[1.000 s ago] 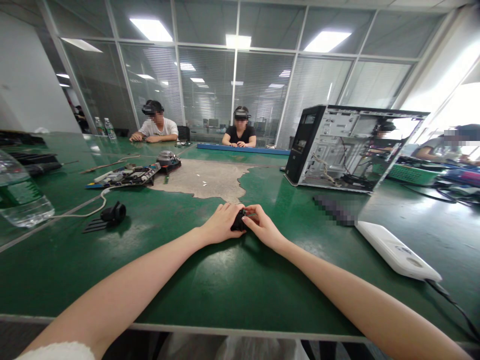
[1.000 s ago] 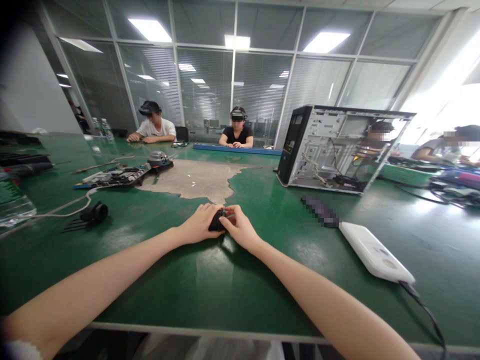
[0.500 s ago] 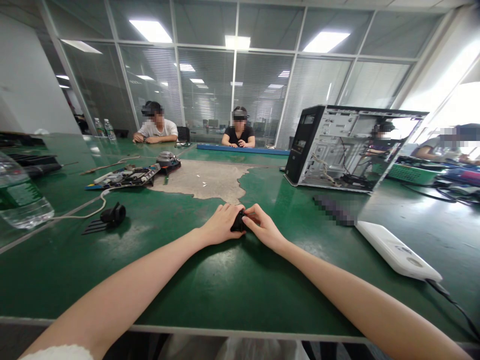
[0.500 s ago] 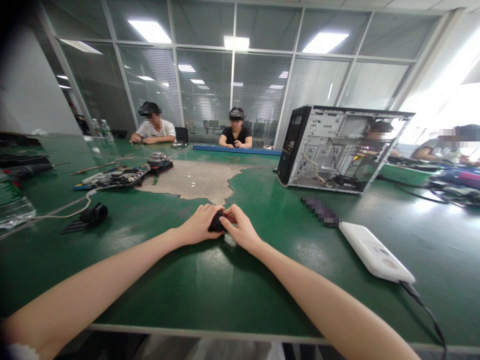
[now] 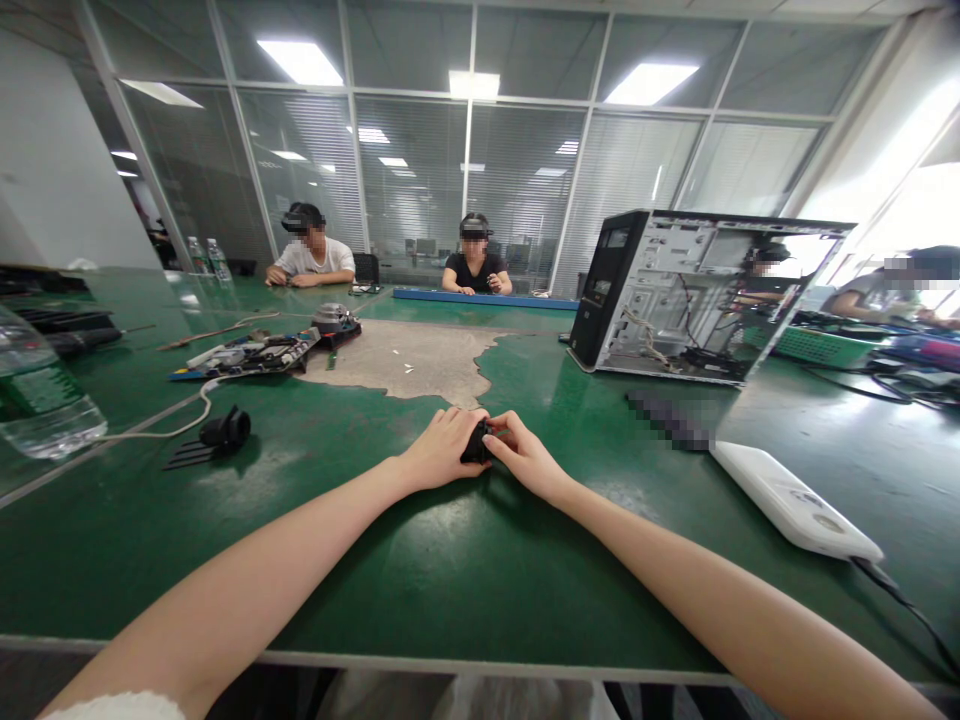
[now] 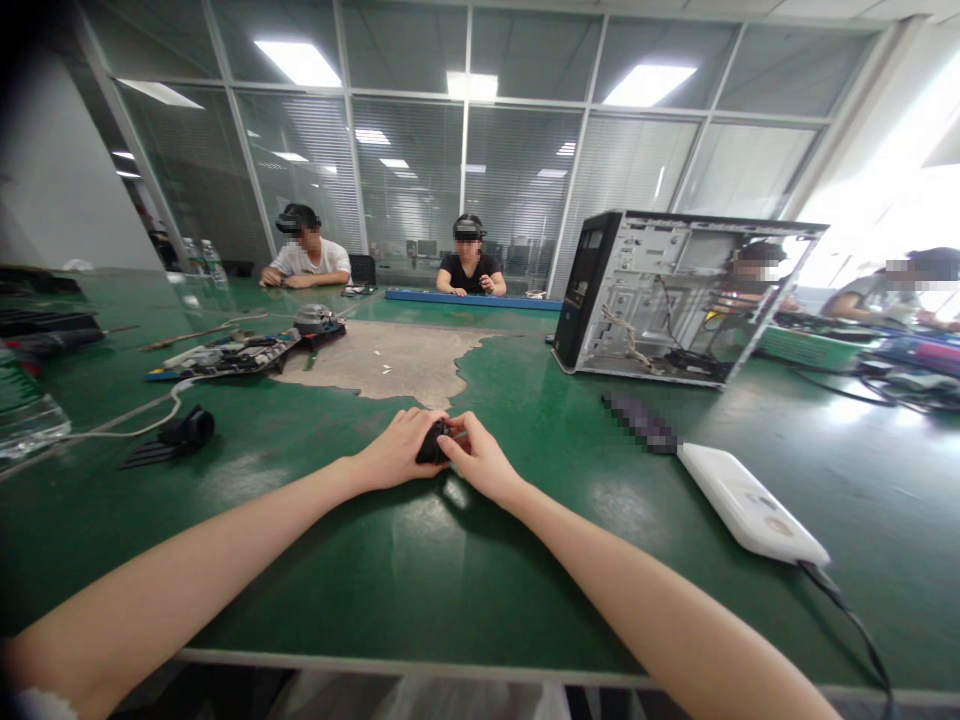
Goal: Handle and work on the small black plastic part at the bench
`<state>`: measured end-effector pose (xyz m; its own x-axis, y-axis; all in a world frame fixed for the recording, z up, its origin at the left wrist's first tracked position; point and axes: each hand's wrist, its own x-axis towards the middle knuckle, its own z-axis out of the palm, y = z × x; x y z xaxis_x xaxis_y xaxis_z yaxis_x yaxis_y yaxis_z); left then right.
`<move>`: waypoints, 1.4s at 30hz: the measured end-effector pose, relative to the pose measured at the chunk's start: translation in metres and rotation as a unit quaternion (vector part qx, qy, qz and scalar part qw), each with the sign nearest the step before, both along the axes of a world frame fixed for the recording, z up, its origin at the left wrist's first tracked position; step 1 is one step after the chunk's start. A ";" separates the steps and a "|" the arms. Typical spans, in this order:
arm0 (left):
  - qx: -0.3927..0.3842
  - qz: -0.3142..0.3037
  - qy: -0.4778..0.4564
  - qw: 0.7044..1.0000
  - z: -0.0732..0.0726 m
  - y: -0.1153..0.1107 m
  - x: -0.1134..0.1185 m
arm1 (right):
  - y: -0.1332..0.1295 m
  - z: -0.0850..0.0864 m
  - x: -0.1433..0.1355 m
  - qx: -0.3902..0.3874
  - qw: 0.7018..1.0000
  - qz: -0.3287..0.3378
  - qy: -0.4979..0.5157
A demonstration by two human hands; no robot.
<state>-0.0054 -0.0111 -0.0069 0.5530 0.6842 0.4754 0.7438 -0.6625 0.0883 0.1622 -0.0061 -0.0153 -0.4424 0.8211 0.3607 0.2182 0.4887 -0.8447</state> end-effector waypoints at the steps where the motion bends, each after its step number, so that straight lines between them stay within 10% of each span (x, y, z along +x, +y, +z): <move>1: 0.000 0.001 0.001 1.000 0.000 0.000 0.000 | -0.001 0.001 0.000 0.006 1.000 0.001 0.000; 42: -0.011 -0.005 -0.006 1.000 0.000 0.001 0.000 | 0.004 -0.005 0.001 0.002 1.000 -0.027 -0.008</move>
<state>-0.0056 -0.0106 -0.0067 0.5541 0.6895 0.4664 0.7365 -0.6672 0.1112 0.1634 -0.0021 -0.0201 -0.4039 0.8421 0.3575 0.2570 0.4795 -0.8391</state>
